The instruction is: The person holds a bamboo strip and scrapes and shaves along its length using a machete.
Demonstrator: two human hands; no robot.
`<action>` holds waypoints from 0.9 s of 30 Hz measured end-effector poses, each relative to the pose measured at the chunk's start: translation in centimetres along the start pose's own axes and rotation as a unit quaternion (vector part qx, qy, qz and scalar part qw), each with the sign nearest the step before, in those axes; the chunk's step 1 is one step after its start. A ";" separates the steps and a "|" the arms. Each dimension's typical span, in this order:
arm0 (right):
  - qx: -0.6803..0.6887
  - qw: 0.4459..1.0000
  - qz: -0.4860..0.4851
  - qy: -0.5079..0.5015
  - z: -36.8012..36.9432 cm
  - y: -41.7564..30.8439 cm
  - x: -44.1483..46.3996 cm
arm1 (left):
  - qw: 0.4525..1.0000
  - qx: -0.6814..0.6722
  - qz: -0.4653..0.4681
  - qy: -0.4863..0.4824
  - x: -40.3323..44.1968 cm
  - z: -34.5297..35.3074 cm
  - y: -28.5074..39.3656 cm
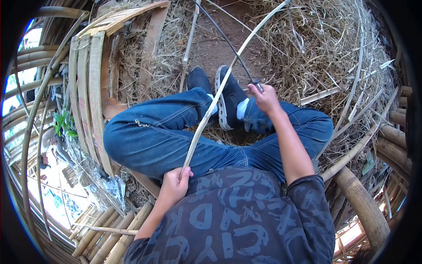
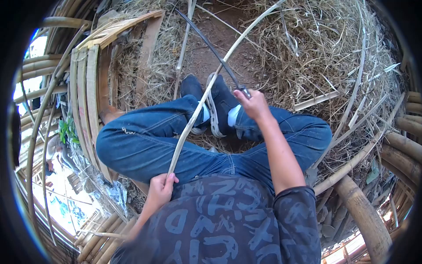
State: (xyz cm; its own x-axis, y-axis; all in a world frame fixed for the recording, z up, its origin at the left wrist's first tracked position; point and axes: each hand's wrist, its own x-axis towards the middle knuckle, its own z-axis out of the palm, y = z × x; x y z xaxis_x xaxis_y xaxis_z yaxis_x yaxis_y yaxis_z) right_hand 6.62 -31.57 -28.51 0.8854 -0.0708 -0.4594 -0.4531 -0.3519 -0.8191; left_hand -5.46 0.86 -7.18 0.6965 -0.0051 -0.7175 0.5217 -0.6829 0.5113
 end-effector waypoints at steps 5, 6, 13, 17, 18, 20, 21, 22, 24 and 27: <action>0.098 0.994 0.002 -0.051 3.0 -4.1 -3.5 | 1.000 0.026 0.011 0.013 0.1 0.4 0.4; 0.061 0.994 -0.040 -0.077 3.6 -4.8 -3.9 | 1.000 0.029 0.007 0.010 0.1 0.5 0.5; -0.122 0.973 -0.143 -0.134 3.1 -2.0 0.7 | 0.999 -0.010 -0.047 0.007 0.5 0.5 -0.2; -0.055 0.993 0.006 -0.105 1.8 1.5 4.1 | 0.986 -0.095 -0.136 -0.020 0.9 0.1 1.0; -0.059 0.993 0.010 -0.102 2.1 2.0 4.2 | 0.986 -0.094 -0.139 -0.018 0.8 0.1 1.1; -0.062 0.993 0.015 -0.096 2.5 1.7 4.1 | 0.981 -0.116 -0.153 -0.017 1.0 0.3 1.3; -0.060 0.995 0.014 -0.081 2.7 0.1 3.4 | 0.981 -0.116 -0.153 -0.020 1.0 0.3 1.2; -0.058 0.996 0.013 -0.067 2.8 -1.5 2.5 | 0.986 -0.095 -0.137 -0.008 0.8 0.5 1.0; 0.022 0.996 0.035 -0.081 2.9 -4.4 0.7 | 0.990 -0.075 -0.122 0.000 0.6 0.8 0.4; 0.029 0.994 -0.011 -0.104 3.1 -6.2 -1.1 | 0.994 -0.056 -0.096 0.005 0.5 0.8 -0.3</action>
State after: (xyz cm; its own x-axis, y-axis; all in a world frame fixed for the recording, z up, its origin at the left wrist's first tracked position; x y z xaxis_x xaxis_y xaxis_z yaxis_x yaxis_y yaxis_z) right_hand 8.15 -26.41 -23.96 0.8573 0.1322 -0.4976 -0.4446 -0.2973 -0.8450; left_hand -5.64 0.50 -8.09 0.5825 0.1253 -0.8031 0.6975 -0.5844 0.4147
